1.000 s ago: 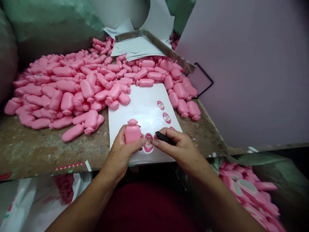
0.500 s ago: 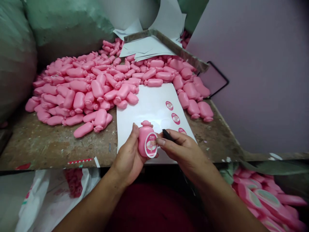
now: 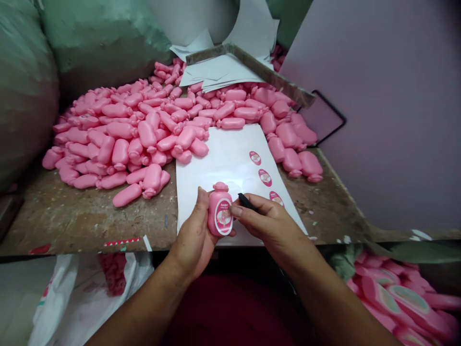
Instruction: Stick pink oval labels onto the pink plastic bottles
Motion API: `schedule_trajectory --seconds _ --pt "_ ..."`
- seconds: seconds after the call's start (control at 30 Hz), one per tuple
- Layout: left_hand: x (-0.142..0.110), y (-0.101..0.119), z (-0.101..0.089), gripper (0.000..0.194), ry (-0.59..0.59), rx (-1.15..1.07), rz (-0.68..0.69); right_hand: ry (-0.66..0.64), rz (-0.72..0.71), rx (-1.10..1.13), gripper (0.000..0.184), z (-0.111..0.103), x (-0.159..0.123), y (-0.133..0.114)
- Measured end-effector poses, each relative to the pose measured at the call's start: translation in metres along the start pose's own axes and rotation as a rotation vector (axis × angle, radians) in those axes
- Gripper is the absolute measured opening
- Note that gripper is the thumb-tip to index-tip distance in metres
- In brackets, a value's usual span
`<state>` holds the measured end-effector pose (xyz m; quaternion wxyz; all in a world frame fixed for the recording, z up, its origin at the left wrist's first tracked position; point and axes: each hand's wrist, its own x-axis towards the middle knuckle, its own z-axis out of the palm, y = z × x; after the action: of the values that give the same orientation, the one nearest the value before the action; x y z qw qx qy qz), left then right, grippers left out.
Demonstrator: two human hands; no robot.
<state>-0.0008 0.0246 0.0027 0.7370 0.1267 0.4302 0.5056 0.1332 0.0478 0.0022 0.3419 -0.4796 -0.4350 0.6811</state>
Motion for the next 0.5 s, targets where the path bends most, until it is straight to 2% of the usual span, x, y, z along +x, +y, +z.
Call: schedule_trajectory --seconds 0.23,0.5 --pt "0.001 -0.003 -0.0025 0.049 -0.02 0.008 0.036 0.012 0.016 0.042 0.038 0.0007 0.0031 0.0003" --pt "0.0017 -0.0024 -0.0038 0.04 -0.045 0.031 0.079 0.024 0.032 -0.01 0.035 -0.0015 0.0024 0.0014"
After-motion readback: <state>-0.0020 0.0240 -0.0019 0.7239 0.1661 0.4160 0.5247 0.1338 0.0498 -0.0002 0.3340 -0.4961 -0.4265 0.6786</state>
